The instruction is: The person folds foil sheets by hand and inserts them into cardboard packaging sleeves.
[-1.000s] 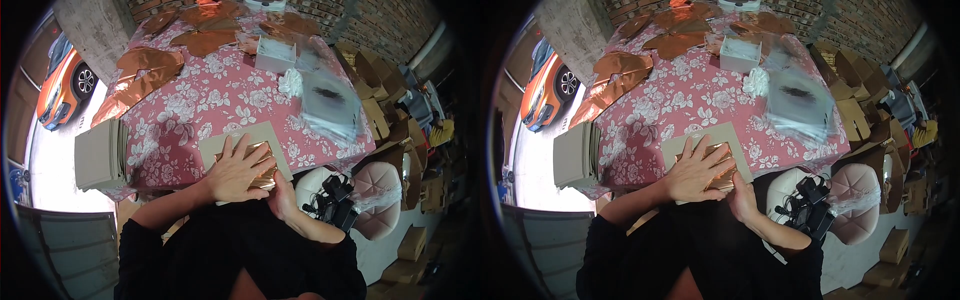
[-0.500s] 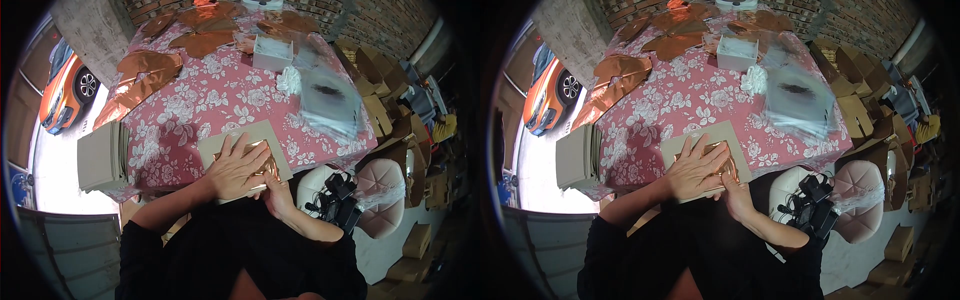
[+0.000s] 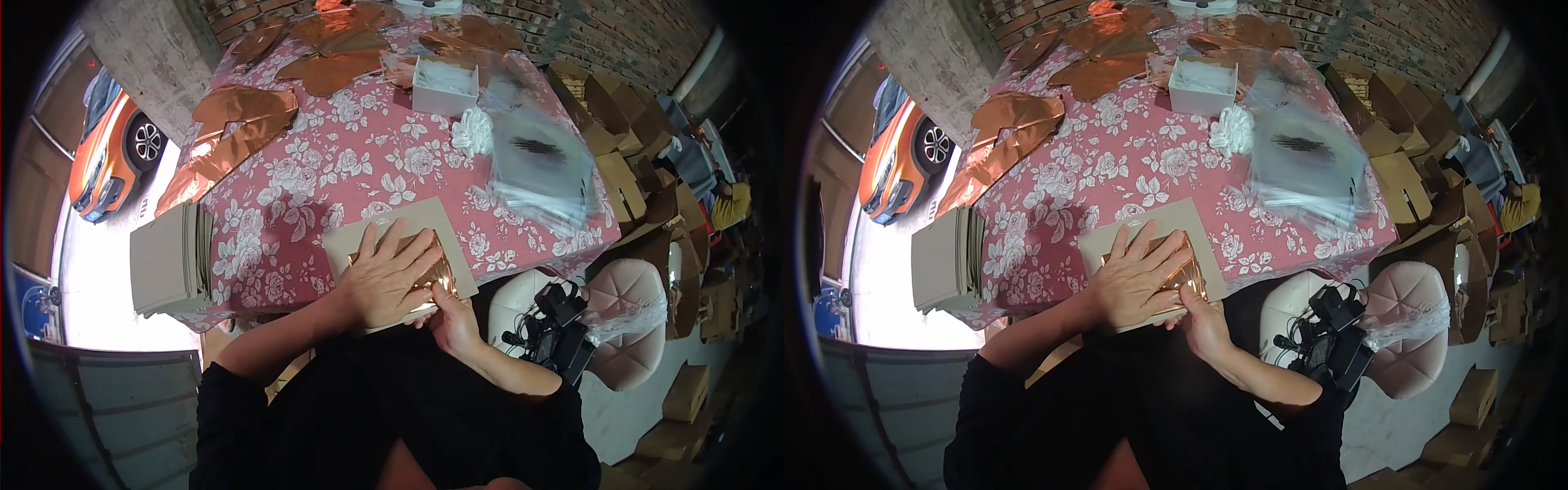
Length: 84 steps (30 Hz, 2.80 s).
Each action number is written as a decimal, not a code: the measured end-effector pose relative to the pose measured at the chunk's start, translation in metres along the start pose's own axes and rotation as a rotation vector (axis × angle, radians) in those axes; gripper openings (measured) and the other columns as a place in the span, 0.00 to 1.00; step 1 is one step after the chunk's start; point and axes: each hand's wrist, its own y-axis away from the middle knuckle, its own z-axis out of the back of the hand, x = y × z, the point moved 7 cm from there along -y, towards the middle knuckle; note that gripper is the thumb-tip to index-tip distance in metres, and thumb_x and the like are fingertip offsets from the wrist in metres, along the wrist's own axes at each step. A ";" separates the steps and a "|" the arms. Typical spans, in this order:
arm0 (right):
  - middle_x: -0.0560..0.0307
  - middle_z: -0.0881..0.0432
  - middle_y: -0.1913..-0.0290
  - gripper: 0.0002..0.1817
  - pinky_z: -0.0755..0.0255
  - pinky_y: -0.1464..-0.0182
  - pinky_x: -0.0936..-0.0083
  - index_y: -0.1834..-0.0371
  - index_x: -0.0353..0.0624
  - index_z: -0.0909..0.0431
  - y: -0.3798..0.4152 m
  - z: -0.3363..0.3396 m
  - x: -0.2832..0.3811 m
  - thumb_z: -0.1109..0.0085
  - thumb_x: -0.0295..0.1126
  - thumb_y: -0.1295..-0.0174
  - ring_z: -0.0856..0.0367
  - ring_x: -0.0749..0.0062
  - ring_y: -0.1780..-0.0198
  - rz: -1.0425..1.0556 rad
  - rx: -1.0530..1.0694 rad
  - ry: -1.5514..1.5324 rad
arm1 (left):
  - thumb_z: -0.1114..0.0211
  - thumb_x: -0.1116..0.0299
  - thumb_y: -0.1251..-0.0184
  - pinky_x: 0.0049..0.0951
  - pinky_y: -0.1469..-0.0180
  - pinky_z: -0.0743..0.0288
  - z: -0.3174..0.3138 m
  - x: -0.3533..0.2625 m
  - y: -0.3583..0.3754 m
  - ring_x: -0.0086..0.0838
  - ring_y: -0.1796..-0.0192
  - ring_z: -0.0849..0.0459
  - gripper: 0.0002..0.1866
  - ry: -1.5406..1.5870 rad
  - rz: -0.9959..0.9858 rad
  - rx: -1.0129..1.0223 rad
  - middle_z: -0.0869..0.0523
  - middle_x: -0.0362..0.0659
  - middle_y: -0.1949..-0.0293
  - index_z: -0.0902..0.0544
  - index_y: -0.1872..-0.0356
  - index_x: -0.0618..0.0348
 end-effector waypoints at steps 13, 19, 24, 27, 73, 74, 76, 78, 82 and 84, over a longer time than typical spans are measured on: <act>0.52 0.17 0.59 0.14 0.24 0.71 0.73 0.48 0.38 0.26 0.001 0.004 -0.001 0.53 0.37 0.25 0.17 0.66 0.65 0.019 -0.057 0.035 | 0.48 0.38 0.33 0.66 0.28 0.62 0.015 -0.004 0.000 0.57 0.25 0.49 0.41 0.051 -0.005 -0.065 0.43 0.49 0.25 0.40 0.26 0.54; 0.52 0.17 0.59 0.13 0.24 0.71 0.73 0.48 0.39 0.26 0.000 0.004 -0.002 0.51 0.36 0.26 0.17 0.67 0.65 0.026 -0.049 0.006 | 0.50 0.39 0.31 0.62 0.30 0.56 0.021 -0.006 0.002 0.53 0.29 0.43 0.38 -0.016 -0.044 -0.184 0.38 0.48 0.28 0.36 0.29 0.56; 0.53 0.18 0.62 0.12 0.24 0.71 0.73 0.48 0.38 0.26 0.000 0.002 -0.001 0.51 0.35 0.26 0.18 0.68 0.68 0.014 -0.031 0.002 | 0.50 0.38 0.32 0.64 0.27 0.63 0.012 -0.003 -0.001 0.58 0.25 0.49 0.42 0.015 -0.008 -0.045 0.45 0.49 0.24 0.42 0.25 0.54; 0.54 0.18 0.62 0.13 0.24 0.71 0.73 0.48 0.38 0.27 -0.001 0.009 -0.008 0.51 0.35 0.26 0.18 0.68 0.68 -0.014 0.007 0.028 | 0.52 0.42 0.30 0.62 0.26 0.66 0.007 0.003 -0.003 0.54 0.22 0.55 0.42 0.096 0.038 0.055 0.49 0.51 0.22 0.49 0.23 0.57; 0.57 0.12 0.52 0.12 0.22 0.44 0.66 0.49 0.42 0.18 0.094 0.179 0.292 0.45 0.34 0.29 0.14 0.70 0.51 0.983 -0.252 -0.236 | 0.33 0.63 0.41 0.40 0.38 0.31 0.079 -0.059 -0.270 0.45 0.39 0.26 0.20 0.007 -0.502 -0.675 0.21 0.48 0.43 0.18 0.47 0.54; 0.57 0.12 0.52 0.12 0.22 0.44 0.66 0.49 0.42 0.18 0.092 0.179 0.291 0.45 0.34 0.29 0.14 0.70 0.51 0.978 -0.249 -0.236 | 0.33 0.63 0.41 0.40 0.38 0.31 0.092 -0.064 -0.260 0.45 0.39 0.26 0.20 0.006 -0.495 -0.676 0.21 0.48 0.43 0.18 0.47 0.54; 0.55 0.13 0.50 0.12 0.22 0.42 0.65 0.49 0.42 0.18 0.086 0.180 0.289 0.45 0.34 0.29 0.16 0.69 0.47 0.982 -0.170 -0.300 | 0.32 0.65 0.44 0.39 0.43 0.27 0.121 -0.079 -0.221 0.43 0.47 0.21 0.20 0.000 -0.597 -0.767 0.19 0.47 0.51 0.19 0.50 0.61; 0.55 0.14 0.49 0.13 0.22 0.43 0.66 0.49 0.42 0.17 0.079 0.171 0.285 0.45 0.34 0.29 0.17 0.68 0.46 0.951 -0.156 -0.299 | 0.33 0.66 0.45 0.39 0.50 0.28 0.141 -0.078 -0.182 0.40 0.54 0.22 0.17 -0.081 -0.609 -0.861 0.21 0.45 0.59 0.20 0.56 0.61; 0.57 0.15 0.46 0.14 0.22 0.45 0.67 0.48 0.45 0.18 0.054 0.151 0.268 0.46 0.37 0.28 0.18 0.68 0.44 0.797 -0.060 -0.247 | 0.39 0.69 0.46 0.37 0.63 0.29 0.165 -0.038 -0.101 0.37 0.66 0.23 0.09 -0.283 -0.451 -0.808 0.24 0.45 0.71 0.23 0.67 0.63; 0.59 0.15 0.46 0.14 0.22 0.45 0.67 0.47 0.47 0.18 0.039 0.146 0.253 0.48 0.39 0.27 0.19 0.68 0.43 0.703 0.034 -0.290 | 0.40 0.70 0.46 0.37 0.64 0.29 0.165 -0.012 -0.068 0.37 0.67 0.23 0.07 -0.265 -0.360 -0.787 0.24 0.45 0.72 0.24 0.69 0.63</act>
